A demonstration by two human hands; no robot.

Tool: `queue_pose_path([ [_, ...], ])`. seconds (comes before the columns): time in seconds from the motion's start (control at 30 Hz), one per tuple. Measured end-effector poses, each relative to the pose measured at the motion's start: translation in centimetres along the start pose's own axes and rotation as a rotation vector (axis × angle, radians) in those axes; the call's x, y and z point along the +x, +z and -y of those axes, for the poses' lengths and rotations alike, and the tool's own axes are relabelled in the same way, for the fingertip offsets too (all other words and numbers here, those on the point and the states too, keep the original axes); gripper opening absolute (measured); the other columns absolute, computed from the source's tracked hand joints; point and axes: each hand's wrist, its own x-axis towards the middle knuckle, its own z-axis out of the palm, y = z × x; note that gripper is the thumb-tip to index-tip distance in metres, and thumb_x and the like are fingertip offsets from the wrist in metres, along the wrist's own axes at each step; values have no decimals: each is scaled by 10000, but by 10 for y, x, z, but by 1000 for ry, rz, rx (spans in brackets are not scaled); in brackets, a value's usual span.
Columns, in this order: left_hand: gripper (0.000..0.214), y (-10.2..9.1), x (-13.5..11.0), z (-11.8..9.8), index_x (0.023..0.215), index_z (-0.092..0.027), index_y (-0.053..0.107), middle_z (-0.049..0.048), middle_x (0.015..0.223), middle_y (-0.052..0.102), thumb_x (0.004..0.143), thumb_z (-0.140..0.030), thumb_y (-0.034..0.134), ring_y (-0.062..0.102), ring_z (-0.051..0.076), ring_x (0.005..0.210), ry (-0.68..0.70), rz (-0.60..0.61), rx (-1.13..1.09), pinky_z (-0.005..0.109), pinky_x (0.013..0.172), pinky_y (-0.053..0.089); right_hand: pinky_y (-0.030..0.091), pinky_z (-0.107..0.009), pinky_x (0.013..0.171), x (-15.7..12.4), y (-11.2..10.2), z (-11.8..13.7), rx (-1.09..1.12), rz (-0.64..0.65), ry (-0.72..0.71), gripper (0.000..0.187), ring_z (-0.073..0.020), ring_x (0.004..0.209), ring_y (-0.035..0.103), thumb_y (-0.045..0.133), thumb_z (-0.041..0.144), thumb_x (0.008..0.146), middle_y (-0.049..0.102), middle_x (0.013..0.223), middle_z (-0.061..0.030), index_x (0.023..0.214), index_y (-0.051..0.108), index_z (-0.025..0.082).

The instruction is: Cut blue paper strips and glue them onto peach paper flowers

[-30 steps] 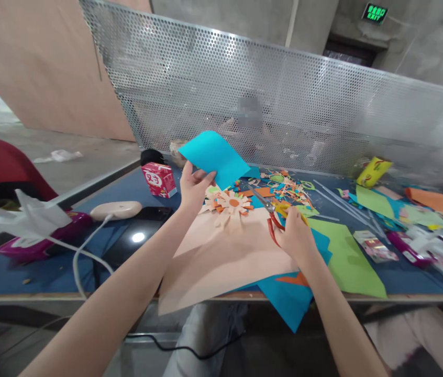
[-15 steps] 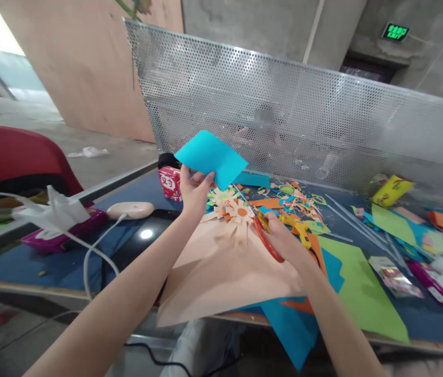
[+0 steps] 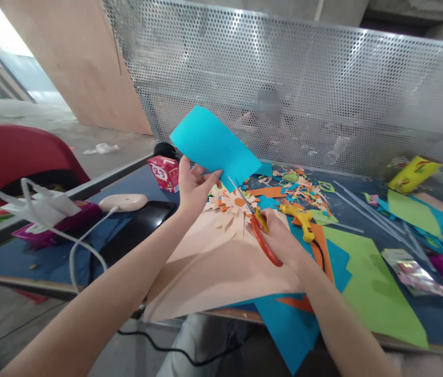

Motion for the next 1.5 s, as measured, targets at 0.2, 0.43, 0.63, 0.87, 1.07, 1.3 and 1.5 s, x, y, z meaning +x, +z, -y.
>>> queue_pose_path([
  [0.2, 511, -4, 2, 2, 962, -236, 357, -43, 756, 581, 625, -326, 731, 530, 50, 440, 30, 32, 29, 192, 439, 454, 439, -284, 650, -3, -3, 5, 38, 95, 45, 262, -180, 773, 568, 480, 466, 777, 601, 831, -29, 857, 418, 225],
  [0.43, 512, -4, 2, 3, 947, -239, 343, -93, 628, 517, 622, -317, 731, 532, 62, 412, 36, 35, 54, 190, 427, 437, 413, -265, 616, 0, 0, -4, 63, 89, 10, 241, -155, 715, 548, 489, 442, 785, 573, 788, -1, 832, 398, 224],
  [0.63, 499, -4, 1, 5, 955, -234, 353, -59, 701, 572, 627, -293, 725, 555, 73, 445, 26, 57, 46, 204, 443, 448, 389, -258, 579, 3, 3, -6, 98, 85, 7, 240, -151, 675, 532, 495, 436, 774, 560, 744, 8, 811, 388, 223],
  [0.87, 530, -4, 0, 7, 1040, -247, 358, -23, 768, 602, 647, -321, 705, 580, 92, 509, -1, 67, 94, 229, 492, 481, 385, -255, 584, 5, 6, -10, 73, 57, 0, 205, -149, 677, 531, 491, 403, 779, 554, 736, 14, 821, 402, 224],
  [1.07, 526, -2, -1, 6, 1046, -244, 369, -14, 794, 592, 649, -344, 699, 562, 79, 514, -2, 87, 105, 212, 480, 455, 393, -277, 611, 9, 9, -19, 14, 49, -9, 216, -163, 680, 539, 479, 418, 780, 565, 729, 6, 839, 419, 219],
  [1.3, 547, -12, 4, 17, 1021, -240, 346, -8, 827, 594, 631, -355, 711, 563, 70, 527, -26, -31, 138, 201, 486, 451, 408, -290, 649, 5, 2, -9, -139, -2, 41, 301, -204, 779, 578, 440, 477, 798, 607, 837, -64, 885, 486, 193],
  [1.5, 474, -29, 16, 40, 933, -224, 376, -19, 819, 552, 592, -300, 695, 543, 72, 564, -96, -297, 117, 199, 486, 445, 397, -337, 572, 1, -3, -9, -608, -112, 323, 412, -304, 761, 625, 418, 511, 800, 642, 840, -193, 924, 553, 141],
])
